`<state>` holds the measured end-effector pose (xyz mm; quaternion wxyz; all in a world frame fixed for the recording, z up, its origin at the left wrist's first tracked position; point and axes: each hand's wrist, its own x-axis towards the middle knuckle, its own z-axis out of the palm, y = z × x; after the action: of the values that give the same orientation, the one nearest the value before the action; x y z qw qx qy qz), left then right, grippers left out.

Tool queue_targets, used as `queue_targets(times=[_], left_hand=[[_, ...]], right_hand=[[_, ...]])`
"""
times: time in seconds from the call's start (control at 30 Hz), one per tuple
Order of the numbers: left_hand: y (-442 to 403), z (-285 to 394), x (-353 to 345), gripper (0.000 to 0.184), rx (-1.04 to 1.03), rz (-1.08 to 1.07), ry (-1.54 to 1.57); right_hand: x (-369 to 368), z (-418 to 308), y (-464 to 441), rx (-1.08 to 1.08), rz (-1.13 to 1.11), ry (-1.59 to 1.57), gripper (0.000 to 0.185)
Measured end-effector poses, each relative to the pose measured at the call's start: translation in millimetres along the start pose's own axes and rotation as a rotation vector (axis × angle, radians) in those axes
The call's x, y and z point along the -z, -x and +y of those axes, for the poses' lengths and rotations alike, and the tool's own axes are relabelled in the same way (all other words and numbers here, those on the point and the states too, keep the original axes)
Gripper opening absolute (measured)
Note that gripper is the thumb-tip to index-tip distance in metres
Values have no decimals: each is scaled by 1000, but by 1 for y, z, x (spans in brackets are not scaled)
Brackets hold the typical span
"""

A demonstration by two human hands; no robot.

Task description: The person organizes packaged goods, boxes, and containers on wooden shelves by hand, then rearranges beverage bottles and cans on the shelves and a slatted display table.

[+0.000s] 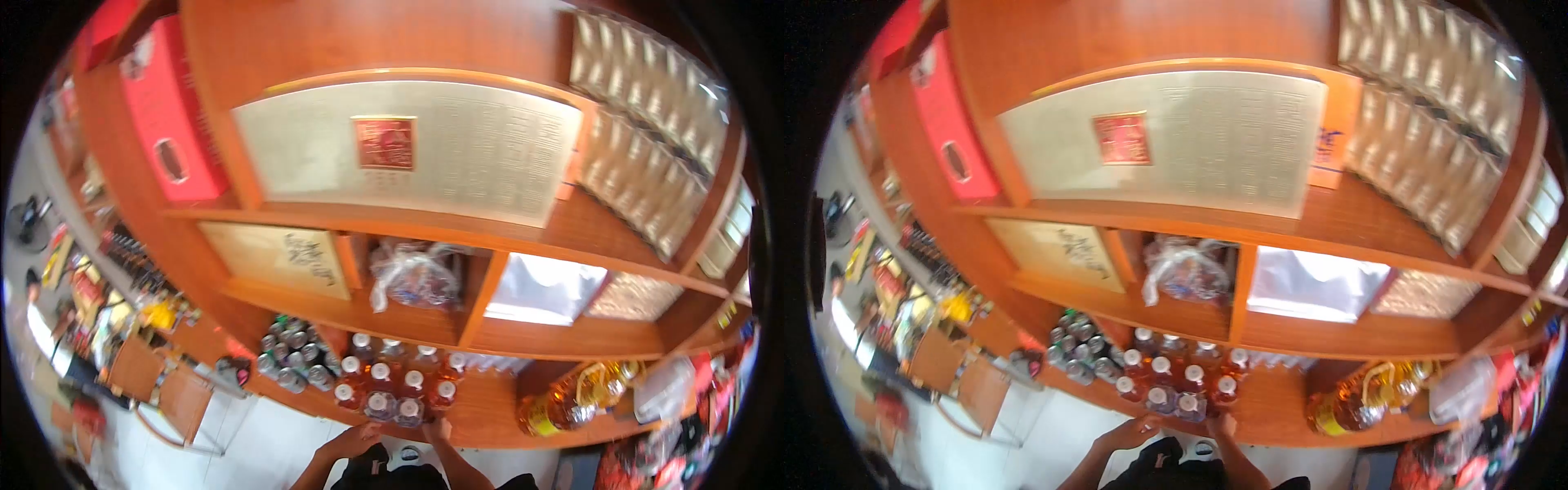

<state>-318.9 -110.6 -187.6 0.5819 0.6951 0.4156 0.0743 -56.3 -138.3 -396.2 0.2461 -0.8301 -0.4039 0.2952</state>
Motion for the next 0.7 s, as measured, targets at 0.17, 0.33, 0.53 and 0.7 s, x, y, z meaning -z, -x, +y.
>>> queue_targets(times=[0.17, 0.33, 0.53, 0.7], left_hand=[[69, -8, -39, 41, 278, 211, -62], [101, -95, -95, 59, 283, -27, -210], [149, -54, -100, 59, 335, 195, -51], [241, -113, -116, 56, 385, 396, 1]], right_hand=[[12, 14, -17, -70, -329, -355, 13], [5, 42, -61, -291, -574, -576, 18], [1, 46, -73, -415, -412, -706, 11], [-45, 37, -34, -347, 5, -957, 18]])
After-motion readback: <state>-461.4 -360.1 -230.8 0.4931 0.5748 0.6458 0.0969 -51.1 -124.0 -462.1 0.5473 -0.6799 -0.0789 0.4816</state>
